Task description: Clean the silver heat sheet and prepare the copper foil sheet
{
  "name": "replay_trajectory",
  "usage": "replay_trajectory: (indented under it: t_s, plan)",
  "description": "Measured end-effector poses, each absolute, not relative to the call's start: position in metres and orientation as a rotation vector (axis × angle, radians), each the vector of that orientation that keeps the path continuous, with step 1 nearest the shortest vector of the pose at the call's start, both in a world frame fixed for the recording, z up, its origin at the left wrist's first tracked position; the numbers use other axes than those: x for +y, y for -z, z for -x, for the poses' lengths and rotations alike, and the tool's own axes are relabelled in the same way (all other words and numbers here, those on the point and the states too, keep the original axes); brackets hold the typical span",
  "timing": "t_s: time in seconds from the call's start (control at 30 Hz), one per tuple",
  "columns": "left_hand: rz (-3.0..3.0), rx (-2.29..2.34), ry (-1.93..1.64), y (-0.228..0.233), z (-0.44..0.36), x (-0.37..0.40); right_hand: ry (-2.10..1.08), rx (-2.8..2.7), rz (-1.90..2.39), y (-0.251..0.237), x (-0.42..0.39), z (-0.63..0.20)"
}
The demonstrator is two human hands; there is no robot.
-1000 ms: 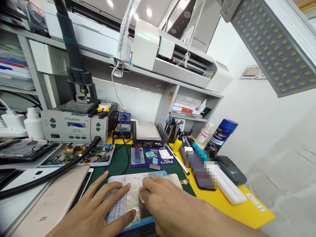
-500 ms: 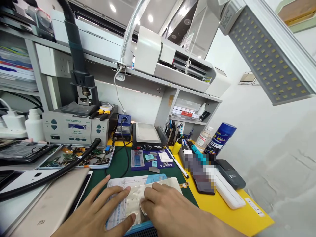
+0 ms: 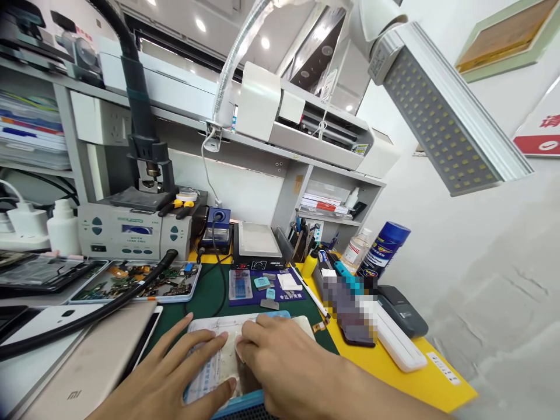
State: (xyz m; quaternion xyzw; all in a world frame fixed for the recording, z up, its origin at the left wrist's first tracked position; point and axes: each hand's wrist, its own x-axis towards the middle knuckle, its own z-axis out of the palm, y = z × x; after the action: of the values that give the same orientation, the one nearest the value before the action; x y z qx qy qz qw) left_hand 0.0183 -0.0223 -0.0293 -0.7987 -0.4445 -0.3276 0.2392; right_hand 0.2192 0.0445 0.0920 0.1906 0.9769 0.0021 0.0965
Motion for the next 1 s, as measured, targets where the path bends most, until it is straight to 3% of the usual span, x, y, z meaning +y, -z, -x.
replay_trajectory:
  t_s: [0.1, 0.2, 0.57, 0.7, 0.77, 0.87, 0.93, 1.0]
  plan:
    - [2.094, -1.103, 0.999, 0.035, -0.017, -0.019, -0.052, 2.933, -0.426, -0.087, 0.045, -0.219]
    - [2.221, -1.207, 0.873, 0.030, -0.016, -0.023, -0.123, 2.944, -0.336, -0.086, 0.047, -0.218]
    - [2.126, -1.102, 0.981, 0.052, -0.016, -0.009, 0.093, 2.889, -0.451, -0.095, 0.039, -0.217]
    - [2.170, -1.129, 0.921, 0.039, -0.015, -0.018, 0.177, 2.918, -0.541, -0.097, 0.045, -0.213]
    - [2.232, -1.186, 0.816, 0.026, -0.012, -0.025, 0.500, 2.978, -0.607, -0.096, 0.056, -0.214]
    - [2.354, -1.221, 0.659, 0.005, -0.004, -0.031, 1.754, 2.725, -0.866, -0.090, 0.074, -0.221]
    - [2.453, -1.226, 0.613, -0.007, 0.001, -0.033, 2.175, 2.482, -0.930, -0.084, 0.084, -0.226]
    - [2.537, -1.283, 0.658, -0.016, 0.004, -0.033, 2.356, 2.334, -0.916, -0.079, 0.090, -0.229]
